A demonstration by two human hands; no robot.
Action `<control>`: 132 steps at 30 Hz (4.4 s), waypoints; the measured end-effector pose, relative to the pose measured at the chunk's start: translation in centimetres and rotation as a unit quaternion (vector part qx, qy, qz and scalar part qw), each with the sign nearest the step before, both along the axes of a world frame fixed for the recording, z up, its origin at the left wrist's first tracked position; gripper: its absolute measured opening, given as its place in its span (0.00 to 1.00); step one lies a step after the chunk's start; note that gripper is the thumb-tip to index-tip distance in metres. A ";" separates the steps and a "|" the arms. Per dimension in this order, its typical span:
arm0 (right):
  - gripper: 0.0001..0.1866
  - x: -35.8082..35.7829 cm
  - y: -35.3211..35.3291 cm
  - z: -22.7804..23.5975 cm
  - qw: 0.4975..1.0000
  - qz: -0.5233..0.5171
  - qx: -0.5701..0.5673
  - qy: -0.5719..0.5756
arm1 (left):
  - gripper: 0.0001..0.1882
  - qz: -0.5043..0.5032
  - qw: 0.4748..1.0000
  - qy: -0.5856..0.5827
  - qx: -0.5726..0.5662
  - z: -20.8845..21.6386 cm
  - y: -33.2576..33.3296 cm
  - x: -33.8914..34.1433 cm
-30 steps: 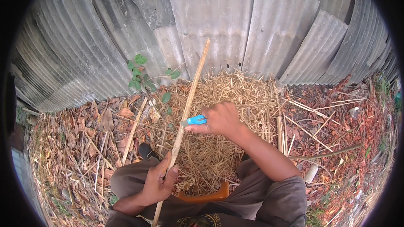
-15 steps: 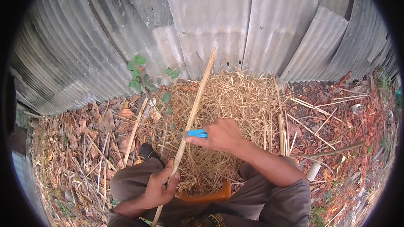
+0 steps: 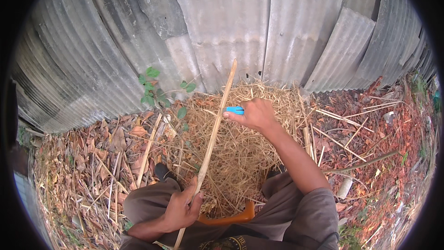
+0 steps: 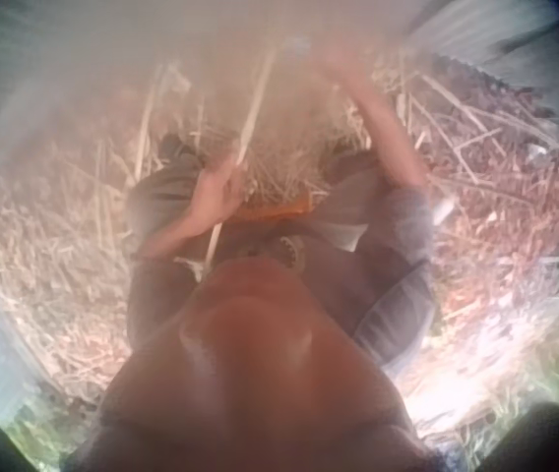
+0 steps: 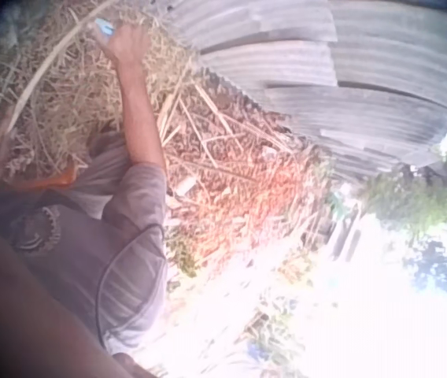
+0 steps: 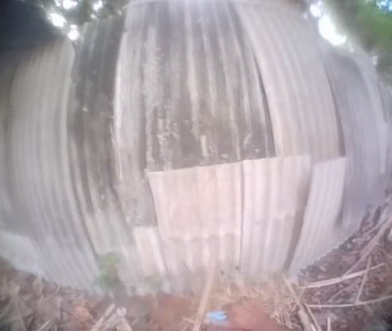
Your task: The person sits on the ground and uses a blue utility knife to peel the outer layer off a long bamboo stick. They hold the stick with their left hand and scrape the knife along its length with their right hand, removing thin strips of bark.
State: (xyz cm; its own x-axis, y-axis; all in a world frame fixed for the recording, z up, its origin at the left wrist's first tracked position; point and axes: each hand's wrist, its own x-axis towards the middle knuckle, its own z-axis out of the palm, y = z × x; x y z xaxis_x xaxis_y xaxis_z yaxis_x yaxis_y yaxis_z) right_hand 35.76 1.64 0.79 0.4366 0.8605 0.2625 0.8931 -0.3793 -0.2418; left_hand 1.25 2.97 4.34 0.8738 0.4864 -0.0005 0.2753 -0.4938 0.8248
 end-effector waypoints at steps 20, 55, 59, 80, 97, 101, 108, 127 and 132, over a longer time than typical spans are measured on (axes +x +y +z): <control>0.49 12.2 -6.9 -2.6 0.929 -0.345 0.008 0.135 | 0.22 0.017 0.991 -0.056 -0.119 -1.6 0.7 0.0; 0.44 -1.8 -1.1 0.3 1.000 0.011 0.020 -0.001 | 0.20 0.022 0.995 -0.078 -0.060 -1.7 -0.3 -0.5; 0.44 4.4 -1.9 0.1 0.994 -0.106 -0.011 -0.007 | 0.20 -0.009 0.997 -0.066 -0.045 -2.2 -1.2 -1.1; 0.44 -1.1 -2.9 2.9 0.977 -0.063 0.014 0.205 | 0.26 0.025 0.950 -0.154 -0.271 -2.3 0.4 1.5; 0.40 -6.6 -2.1 2.7 0.998 0.052 0.001 0.044 | 0.18 0.095 0.975 -0.123 -0.157 -1.8 1.6 1.9; 0.38 -8.5 -2.3 2.8 0.995 0.101 0.003 0.020 | 0.20 0.111 0.977 -0.087 -0.162 -1.2 1.7 1.5; 0.40 -7.2 -1.8 2.2 0.994 0.105 0.028 -0.002 | 0.22 0.103 0.982 -0.107 -0.119 -2.3 1.7 1.3; 0.44 -0.5 -1.4 0.0 0.997 -0.061 -0.022 0.042 | 0.22 0.021 0.997 -0.041 0.069 -1.4 0.2 -0.2; 0.45 -0.3 -2.1 -0.4 0.995 -0.058 -0.038 0.066 | 0.23 0.015 0.998 -0.049 0.040 -0.8 0.1 -1.1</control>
State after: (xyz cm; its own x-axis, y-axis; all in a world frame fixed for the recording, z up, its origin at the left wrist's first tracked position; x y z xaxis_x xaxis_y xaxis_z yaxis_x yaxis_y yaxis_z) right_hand 35.45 -0.43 0.37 0.5612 0.8170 0.1327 0.8040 -0.5000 -0.3219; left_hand 0.12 3.08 3.56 0.8532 0.5068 0.1237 0.2114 -0.5527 0.8061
